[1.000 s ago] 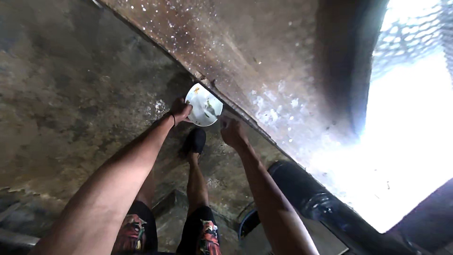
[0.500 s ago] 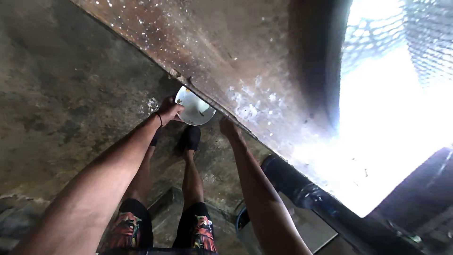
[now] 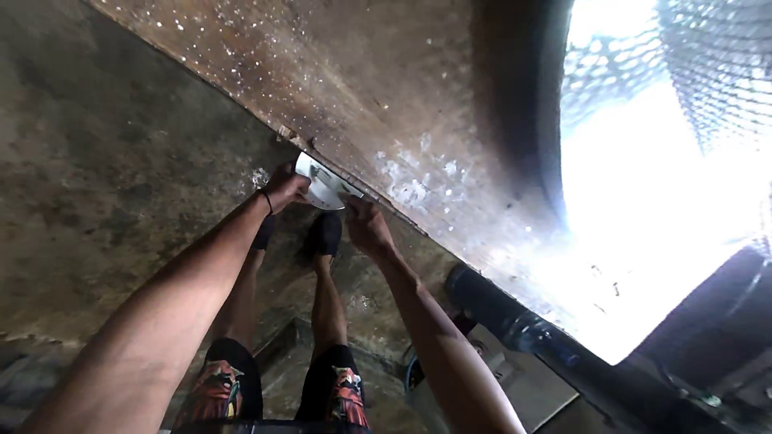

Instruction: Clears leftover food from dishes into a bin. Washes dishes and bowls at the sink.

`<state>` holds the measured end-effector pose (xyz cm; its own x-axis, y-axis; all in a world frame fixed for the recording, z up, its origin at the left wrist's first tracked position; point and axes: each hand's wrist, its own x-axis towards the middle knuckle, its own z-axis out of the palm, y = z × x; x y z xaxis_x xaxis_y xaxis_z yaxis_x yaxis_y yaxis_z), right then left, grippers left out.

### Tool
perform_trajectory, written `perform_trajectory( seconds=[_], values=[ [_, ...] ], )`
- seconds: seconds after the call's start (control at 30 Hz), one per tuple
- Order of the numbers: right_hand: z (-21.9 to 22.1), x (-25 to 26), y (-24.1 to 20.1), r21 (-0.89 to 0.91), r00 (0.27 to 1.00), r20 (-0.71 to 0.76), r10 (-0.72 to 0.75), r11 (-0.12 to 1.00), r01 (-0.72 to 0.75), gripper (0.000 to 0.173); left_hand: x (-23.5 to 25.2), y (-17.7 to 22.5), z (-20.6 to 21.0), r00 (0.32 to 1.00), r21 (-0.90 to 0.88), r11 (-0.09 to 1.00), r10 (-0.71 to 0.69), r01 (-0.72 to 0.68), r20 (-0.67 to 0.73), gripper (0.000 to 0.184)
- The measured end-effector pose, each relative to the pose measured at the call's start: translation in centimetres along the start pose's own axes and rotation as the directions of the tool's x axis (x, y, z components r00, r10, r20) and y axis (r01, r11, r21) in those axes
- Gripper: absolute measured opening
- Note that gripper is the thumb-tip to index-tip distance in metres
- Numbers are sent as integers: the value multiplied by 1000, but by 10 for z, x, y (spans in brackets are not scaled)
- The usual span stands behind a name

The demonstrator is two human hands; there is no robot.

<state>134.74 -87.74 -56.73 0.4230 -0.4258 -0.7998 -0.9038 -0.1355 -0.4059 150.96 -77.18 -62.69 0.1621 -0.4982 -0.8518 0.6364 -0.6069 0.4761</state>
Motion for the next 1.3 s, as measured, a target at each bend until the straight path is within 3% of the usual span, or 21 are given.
perform_trajectory(
  seconds=[0.07,0.17,0.3,0.37,0.47,0.53,0.63,0.7,0.8,0.87,1.0,1.1,1.23,1.3],
  values=[
    [-1,4,-1,-63,998,-51,27,998,-30,37,9,-1,-3,1000,-14,1000,-8,8,3,52],
    [-1,1,3,16,997,-46,-66,998,67,36,12,0,-8,1000,-43,999,-3,3,9,51],
    [-7,-2,3,7,994,14,-104,995,104,38,-35,30,2,996,122,992,41,-32,-76,35],
    [-17,5,-6,-127,1000,-9,-18,992,17,40,-49,41,6,991,206,979,27,0,-128,32],
    [-29,25,-19,-358,967,-90,239,898,-255,44,-42,32,-2,995,206,979,21,0,-101,41],
    [-34,32,-20,-413,941,-120,317,846,-338,44,-31,18,-7,993,162,987,28,-9,-115,40],
    [-42,18,-22,-378,982,-100,157,907,-184,42,-7,-4,-18,988,102,992,92,-79,-126,30],
    [-46,-4,-31,-348,999,23,46,937,-35,40,4,-15,-22,982,92,989,128,-116,-136,21],
    [-42,-15,-33,-282,974,221,46,959,19,35,7,-16,-24,979,121,986,130,-112,-157,23],
    [-38,-6,-25,-348,983,164,77,937,-16,36,3,-13,-23,980,156,983,123,-98,-158,29],
    [-38,12,-31,-422,975,-115,189,880,-220,44,2,-14,-25,981,167,982,112,-86,-156,37],
    [-34,21,-2,-386,978,-200,58,913,-133,42,-2,-13,-29,981,172,981,116,-88,-157,40],
    [-23,17,11,-331,999,-12,-44,943,38,40,-7,-12,-32,980,142,987,103,-80,-169,30],
    [-24,20,13,-318,999,25,-46,947,51,41,-11,-12,-32,980,154,985,103,-76,-170,35]
  ],
)
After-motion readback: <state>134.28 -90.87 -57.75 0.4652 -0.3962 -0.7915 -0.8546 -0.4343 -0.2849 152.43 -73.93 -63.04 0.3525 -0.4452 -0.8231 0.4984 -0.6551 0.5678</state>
